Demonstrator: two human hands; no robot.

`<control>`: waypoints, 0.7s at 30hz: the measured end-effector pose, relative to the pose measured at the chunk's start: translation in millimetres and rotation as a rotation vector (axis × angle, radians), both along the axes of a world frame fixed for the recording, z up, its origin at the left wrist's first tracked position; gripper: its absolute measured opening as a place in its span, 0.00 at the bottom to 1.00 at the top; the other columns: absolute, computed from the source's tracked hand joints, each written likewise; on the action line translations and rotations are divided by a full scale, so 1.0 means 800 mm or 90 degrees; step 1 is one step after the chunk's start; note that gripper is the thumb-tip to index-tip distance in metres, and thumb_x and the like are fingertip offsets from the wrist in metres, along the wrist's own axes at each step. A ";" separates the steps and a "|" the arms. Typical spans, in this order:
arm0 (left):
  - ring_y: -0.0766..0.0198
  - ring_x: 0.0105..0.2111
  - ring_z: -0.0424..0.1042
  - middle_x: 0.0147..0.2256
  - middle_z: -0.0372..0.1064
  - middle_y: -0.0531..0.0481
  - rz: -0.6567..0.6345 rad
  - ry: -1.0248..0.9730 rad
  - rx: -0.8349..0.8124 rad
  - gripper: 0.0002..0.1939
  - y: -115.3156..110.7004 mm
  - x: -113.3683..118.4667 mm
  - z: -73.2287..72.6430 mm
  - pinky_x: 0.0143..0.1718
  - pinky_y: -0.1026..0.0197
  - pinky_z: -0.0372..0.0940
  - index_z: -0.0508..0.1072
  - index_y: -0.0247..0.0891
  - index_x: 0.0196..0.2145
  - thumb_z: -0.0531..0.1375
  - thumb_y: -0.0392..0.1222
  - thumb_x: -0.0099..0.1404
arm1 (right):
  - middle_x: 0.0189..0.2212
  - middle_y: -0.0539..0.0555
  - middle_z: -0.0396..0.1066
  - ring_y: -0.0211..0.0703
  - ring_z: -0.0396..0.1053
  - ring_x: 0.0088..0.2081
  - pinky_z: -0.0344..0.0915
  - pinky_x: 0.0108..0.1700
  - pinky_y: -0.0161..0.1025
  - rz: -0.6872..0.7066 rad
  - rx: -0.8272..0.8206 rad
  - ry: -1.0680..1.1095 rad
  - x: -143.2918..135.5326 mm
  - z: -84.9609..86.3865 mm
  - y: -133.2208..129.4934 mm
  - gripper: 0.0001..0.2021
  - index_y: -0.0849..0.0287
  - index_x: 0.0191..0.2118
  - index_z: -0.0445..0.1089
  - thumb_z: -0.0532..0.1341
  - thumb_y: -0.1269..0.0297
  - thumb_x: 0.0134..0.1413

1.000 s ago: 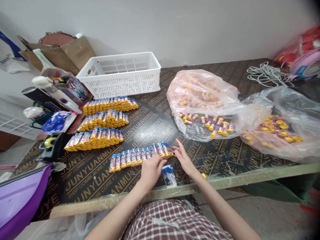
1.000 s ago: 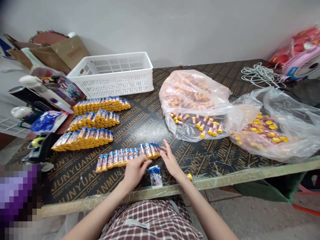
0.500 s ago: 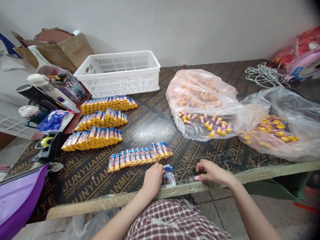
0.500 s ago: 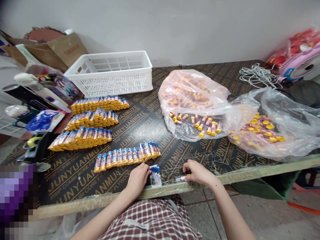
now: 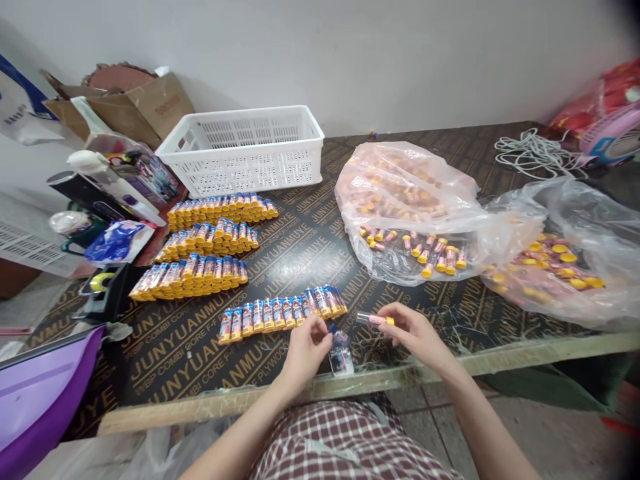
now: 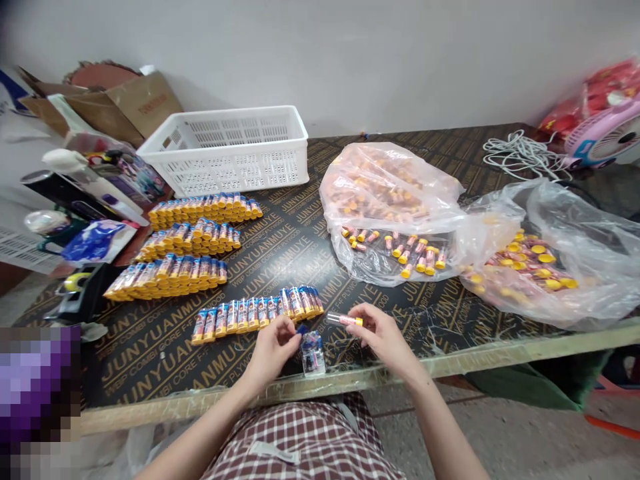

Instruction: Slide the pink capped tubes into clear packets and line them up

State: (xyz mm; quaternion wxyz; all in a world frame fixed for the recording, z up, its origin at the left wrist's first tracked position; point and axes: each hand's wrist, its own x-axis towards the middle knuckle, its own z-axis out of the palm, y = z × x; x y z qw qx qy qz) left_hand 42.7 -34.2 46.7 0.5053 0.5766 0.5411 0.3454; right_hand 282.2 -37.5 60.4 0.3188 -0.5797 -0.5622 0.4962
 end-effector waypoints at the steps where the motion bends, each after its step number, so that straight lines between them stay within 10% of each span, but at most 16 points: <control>1: 0.69 0.22 0.64 0.21 0.64 0.57 0.040 -0.086 -0.040 0.08 0.007 -0.001 0.006 0.25 0.67 0.57 0.62 0.39 0.27 0.61 0.35 0.53 | 0.32 0.51 0.68 0.38 0.66 0.30 0.65 0.27 0.33 -0.055 0.035 0.039 -0.009 0.003 0.001 0.13 0.57 0.38 0.68 0.63 0.54 0.51; 7: 0.68 0.25 0.70 0.26 0.73 0.51 0.189 -0.388 -0.186 0.18 0.048 -0.010 0.024 0.31 0.65 0.64 0.73 0.33 0.32 0.70 0.39 0.42 | 0.42 0.53 0.67 0.42 0.69 0.44 0.68 0.47 0.39 -0.163 0.233 0.147 -0.060 0.011 0.002 0.11 0.54 0.43 0.72 0.63 0.64 0.52; 21: 0.72 0.20 0.65 0.19 0.67 0.55 0.408 -0.469 -0.214 0.21 0.059 -0.015 0.026 0.25 0.67 0.63 0.73 0.32 0.19 0.73 0.49 0.31 | 0.40 0.56 0.69 0.47 0.69 0.43 0.72 0.43 0.46 -0.145 0.433 -0.038 -0.089 0.010 -0.012 0.11 0.52 0.44 0.71 0.60 0.70 0.54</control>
